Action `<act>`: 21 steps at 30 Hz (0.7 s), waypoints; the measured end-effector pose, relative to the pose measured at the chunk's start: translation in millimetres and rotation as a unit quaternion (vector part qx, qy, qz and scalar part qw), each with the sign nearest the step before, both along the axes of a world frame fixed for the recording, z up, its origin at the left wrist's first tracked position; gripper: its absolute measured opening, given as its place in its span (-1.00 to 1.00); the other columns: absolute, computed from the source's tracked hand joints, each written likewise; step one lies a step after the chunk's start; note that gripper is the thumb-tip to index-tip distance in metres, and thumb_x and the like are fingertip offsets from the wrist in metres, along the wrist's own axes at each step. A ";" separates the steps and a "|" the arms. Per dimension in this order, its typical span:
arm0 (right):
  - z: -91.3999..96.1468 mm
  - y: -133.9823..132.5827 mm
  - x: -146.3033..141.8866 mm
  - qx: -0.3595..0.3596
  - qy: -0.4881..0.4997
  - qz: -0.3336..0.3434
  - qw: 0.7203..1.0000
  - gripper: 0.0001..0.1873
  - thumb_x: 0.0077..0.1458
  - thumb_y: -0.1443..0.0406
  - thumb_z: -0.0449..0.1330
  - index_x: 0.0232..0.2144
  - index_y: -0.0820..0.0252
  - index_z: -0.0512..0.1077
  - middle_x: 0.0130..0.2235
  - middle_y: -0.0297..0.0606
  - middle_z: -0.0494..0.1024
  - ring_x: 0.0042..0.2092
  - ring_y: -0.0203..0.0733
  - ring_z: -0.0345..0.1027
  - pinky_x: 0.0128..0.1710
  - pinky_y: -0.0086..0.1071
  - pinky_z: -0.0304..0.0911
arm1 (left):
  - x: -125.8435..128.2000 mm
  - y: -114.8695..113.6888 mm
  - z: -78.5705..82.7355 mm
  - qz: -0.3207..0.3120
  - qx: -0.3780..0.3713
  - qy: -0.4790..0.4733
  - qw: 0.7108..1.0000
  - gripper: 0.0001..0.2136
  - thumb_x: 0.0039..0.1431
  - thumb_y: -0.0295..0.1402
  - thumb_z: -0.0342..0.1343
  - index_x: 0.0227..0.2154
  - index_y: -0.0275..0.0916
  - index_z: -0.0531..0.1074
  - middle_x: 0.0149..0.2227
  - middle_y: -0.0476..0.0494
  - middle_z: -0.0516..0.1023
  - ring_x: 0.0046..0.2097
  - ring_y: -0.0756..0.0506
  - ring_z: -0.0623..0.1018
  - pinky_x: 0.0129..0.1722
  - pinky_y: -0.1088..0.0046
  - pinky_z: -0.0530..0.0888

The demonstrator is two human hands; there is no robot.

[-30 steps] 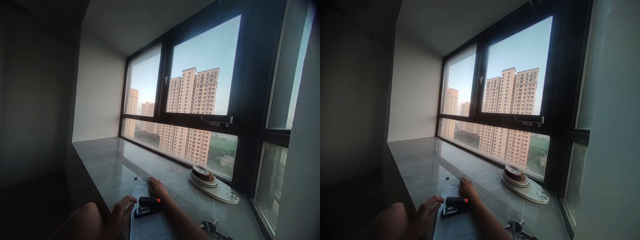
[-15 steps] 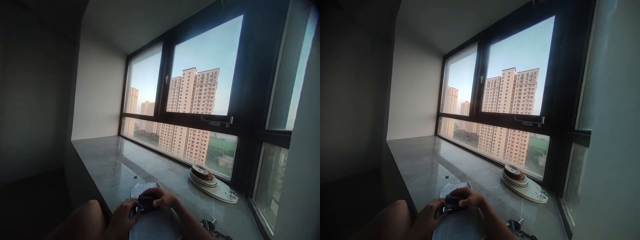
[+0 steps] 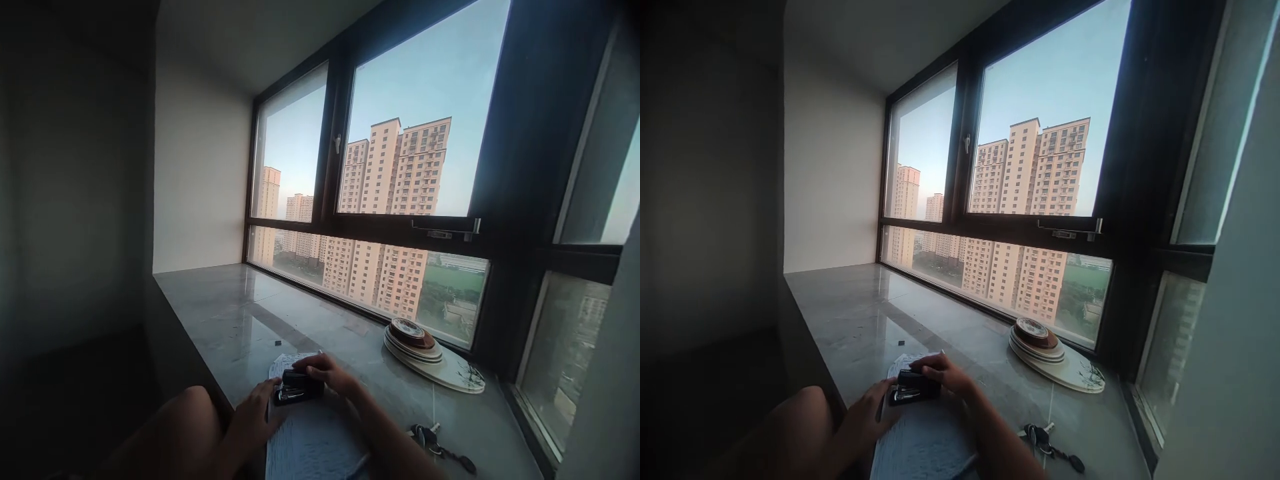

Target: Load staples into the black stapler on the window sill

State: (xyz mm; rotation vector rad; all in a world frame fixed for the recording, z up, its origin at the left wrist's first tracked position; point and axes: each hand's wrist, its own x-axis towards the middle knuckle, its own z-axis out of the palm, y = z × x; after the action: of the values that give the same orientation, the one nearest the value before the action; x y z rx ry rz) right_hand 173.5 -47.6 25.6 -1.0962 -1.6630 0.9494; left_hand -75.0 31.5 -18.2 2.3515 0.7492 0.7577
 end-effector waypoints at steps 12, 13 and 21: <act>1.7 -9.9 25.6 -0.121 0.093 0.104 0.983 -0.34 -0.05 0.12 0.38 0.10 0.24 0.45 0.09 -0.01 0.50 0.12 0.13 0.36 0.19 0.02 0.10 | -0.2 -2.5 5.3 0.001 -0.015 0.013 1.000 -0.46 0.11 -0.17 0.11 0.17 -0.14 0.29 0.20 -0.21 0.41 0.18 -0.23 0.43 0.11 0.26 0.37; 0.2 -8.1 26.6 -0.128 0.099 0.105 0.981 -0.33 -0.07 0.13 0.40 0.09 0.25 0.46 0.09 -0.01 0.50 0.12 0.13 0.37 0.20 0.01 0.10 | -0.2 -3.2 6.7 -0.001 -0.014 0.010 1.000 -0.46 0.11 -0.18 0.11 0.18 -0.13 0.28 0.21 -0.21 0.39 0.17 -0.22 0.44 0.08 0.28 0.39; 5.5 -11.8 23.6 -0.128 0.088 0.110 0.982 -0.25 -0.10 0.07 0.41 0.13 0.23 0.42 0.11 -0.01 0.48 0.12 0.13 0.36 0.20 -0.02 0.10 | 0.6 -2.1 6.7 -0.011 -0.014 -0.002 1.000 -0.49 0.08 -0.25 0.13 0.13 -0.13 0.30 0.17 -0.19 0.41 0.14 -0.20 0.46 0.03 0.33 0.41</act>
State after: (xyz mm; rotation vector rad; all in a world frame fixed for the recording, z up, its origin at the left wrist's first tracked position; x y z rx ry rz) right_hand 197.0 -59.4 31.1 -0.9742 -1.5682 1.3938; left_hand -74.3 29.4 -11.5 2.3281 0.7266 0.7375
